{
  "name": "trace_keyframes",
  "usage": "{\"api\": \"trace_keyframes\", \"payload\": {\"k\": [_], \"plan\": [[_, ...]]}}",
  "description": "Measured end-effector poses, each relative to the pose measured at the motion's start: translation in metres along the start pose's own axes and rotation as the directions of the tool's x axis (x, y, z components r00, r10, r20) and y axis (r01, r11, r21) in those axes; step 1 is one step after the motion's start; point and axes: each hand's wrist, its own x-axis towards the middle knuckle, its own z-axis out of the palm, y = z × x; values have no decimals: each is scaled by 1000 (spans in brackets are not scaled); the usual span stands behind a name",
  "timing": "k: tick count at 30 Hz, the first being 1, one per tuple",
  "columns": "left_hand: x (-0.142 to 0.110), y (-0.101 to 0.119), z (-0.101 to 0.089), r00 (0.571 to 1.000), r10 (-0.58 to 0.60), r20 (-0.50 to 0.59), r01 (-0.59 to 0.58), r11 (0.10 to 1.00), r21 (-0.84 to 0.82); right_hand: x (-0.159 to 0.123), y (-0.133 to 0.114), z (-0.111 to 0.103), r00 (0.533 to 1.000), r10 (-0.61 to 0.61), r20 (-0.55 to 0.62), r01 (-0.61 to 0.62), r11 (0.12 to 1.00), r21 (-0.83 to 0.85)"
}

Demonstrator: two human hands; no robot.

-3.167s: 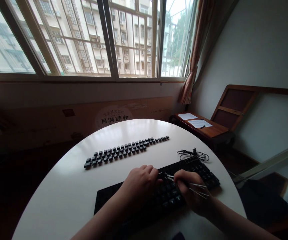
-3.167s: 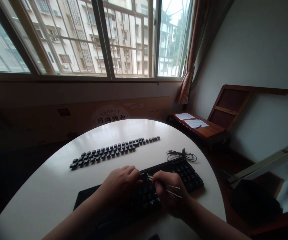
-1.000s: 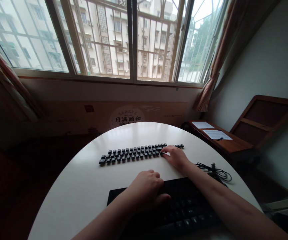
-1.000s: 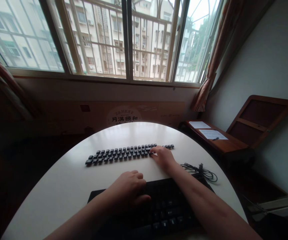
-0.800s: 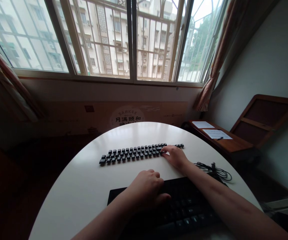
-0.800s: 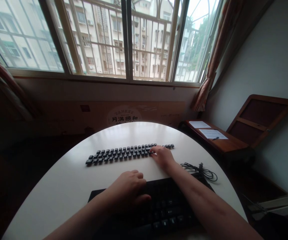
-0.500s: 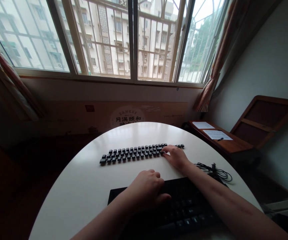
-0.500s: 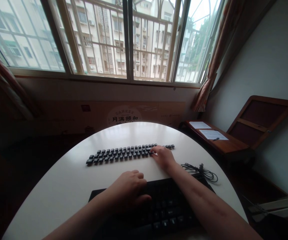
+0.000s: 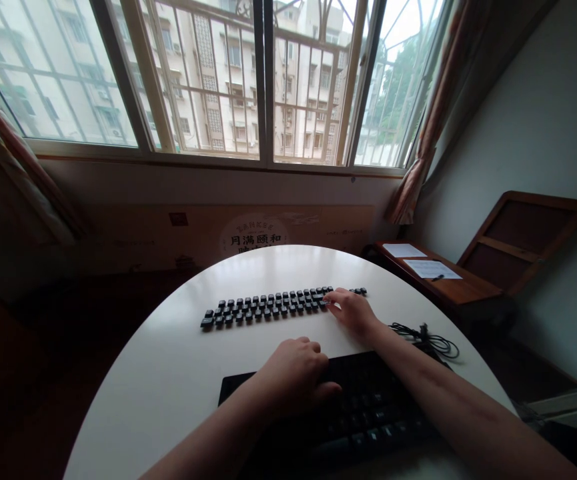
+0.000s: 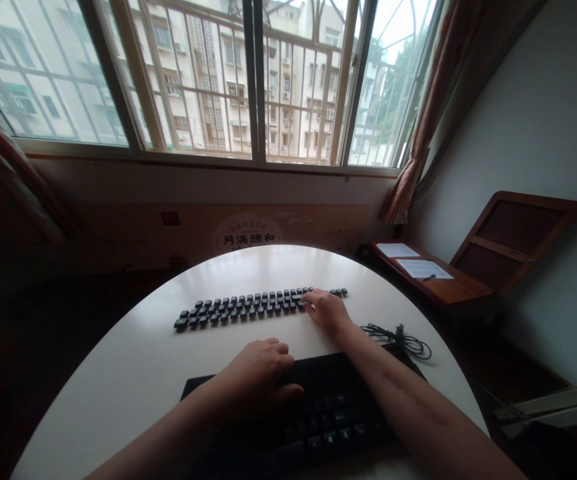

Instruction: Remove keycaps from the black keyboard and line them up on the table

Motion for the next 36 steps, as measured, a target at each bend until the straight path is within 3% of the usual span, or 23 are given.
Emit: {"api": "trace_keyframes", "payload": {"k": [4, 10, 13, 15, 19, 25, 27, 36], "plan": [[0, -1, 2, 1000, 14, 2, -14, 999, 34, 3, -9, -22, 999, -31, -26, 31, 1000, -1], [3, -2, 4, 999, 36, -4, -36, 997, 69, -16, -24, -92, 980, -78, -185, 121, 964, 236], [5, -4, 6, 999, 39, -3, -38, 997, 66, -53, -22, -123, 981, 154, -122, -87, 897, 433], [6, -6, 8, 999, 36, 0, -36, 997, 62, -83, -16, -132, 952, 307, 17, -250, 742, 622], [7, -9, 13, 999, 39, -13, -38, 998, 58, -130, -1, -124, 901, 371, 223, -391, 475, 789], [8, -8, 14, 999, -9, -52, 10, 1000, 30, -141, 1, -89, 850, 507, 142, -343, 329, 879], [8, -7, 13, 999, -30, -40, 30, 1000, 0, -142, -3, -82, 841, 526, 125, -340, 336, 878], [8, -7, 12, 997, -65, 40, 68, 993, -92, -154, 1, -66, 871, 488, 63, -358, 541, 761]]}}
